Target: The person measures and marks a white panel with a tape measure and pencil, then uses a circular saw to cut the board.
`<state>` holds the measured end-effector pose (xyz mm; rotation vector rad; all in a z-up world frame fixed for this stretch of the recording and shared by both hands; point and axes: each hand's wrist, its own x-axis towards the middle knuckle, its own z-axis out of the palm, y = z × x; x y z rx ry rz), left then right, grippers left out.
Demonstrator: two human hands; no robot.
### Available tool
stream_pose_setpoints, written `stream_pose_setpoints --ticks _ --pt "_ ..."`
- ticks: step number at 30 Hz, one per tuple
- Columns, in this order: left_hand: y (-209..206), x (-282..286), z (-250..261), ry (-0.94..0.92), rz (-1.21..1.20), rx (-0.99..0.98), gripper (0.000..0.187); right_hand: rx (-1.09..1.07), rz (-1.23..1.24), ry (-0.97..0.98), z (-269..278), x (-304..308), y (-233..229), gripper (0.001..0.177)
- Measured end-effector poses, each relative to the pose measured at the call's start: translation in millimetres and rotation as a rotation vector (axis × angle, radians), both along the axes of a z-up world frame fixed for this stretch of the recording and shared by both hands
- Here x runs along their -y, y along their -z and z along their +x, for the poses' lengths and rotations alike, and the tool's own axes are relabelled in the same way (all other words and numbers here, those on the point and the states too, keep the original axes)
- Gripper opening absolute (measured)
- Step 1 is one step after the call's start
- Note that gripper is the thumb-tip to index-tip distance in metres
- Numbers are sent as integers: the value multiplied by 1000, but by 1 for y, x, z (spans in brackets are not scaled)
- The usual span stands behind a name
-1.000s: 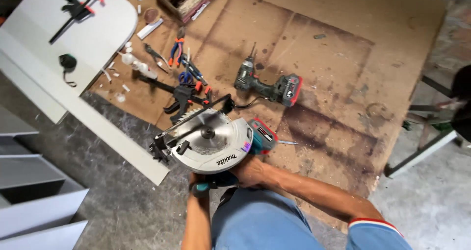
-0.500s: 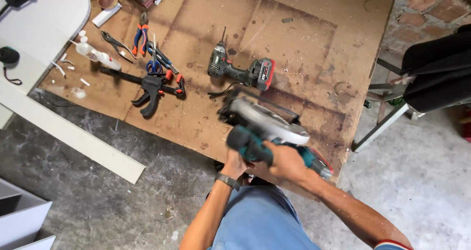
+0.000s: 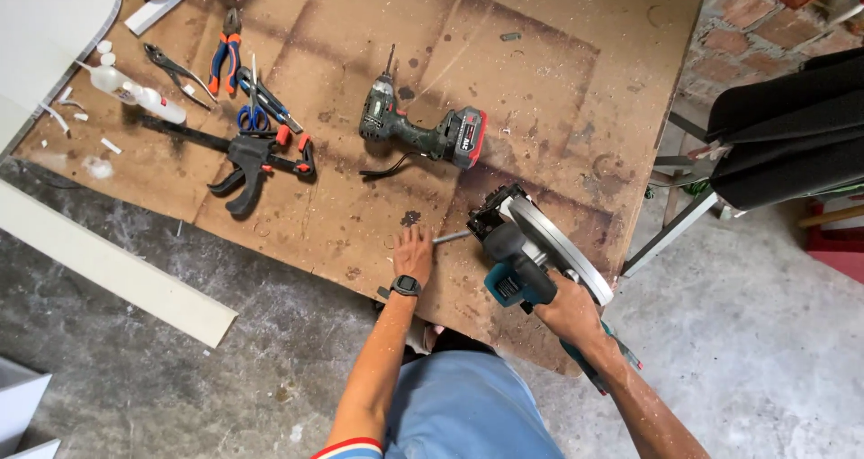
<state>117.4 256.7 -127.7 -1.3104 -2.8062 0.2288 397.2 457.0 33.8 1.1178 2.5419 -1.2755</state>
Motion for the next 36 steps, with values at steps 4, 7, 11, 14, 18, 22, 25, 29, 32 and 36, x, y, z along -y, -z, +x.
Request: stream_pose_setpoints --ticks 4,7,11,14,18,22,25,29,32,36 --pt "-12 57 -2 -192 175 8 31 25 -7 -15 -17 7 -2 53" --pt "-39 106 8 -375 310 40 30 46 22 -73 -32 11 -10 55" --pt "-87 143 53 -711 536 207 26 18 42 -197 -57 9 -5 55" --pt "-95 165 93 -854 661 253 14 4 56 -243 -74 10 -5 58" --pt "-78 194 129 -1013 863 344 12 17 87 -288 -94 15 -9 58" --pt "-69 210 156 -1076 887 245 13 -1 114 -359 -91 16 10 54" --pt "-59 217 174 -1124 964 217 15 11 160 -358 -99 11 22 56" --pt "-55 224 181 -1058 940 291 16 69 154 -326 -96 3 24 68" --pt "-82 228 175 -1010 982 364 21 98 181 -317 -93 -5 34 77" --pt "-104 255 168 -1019 1071 470 29 193 284 -252 -85 4 21 87"
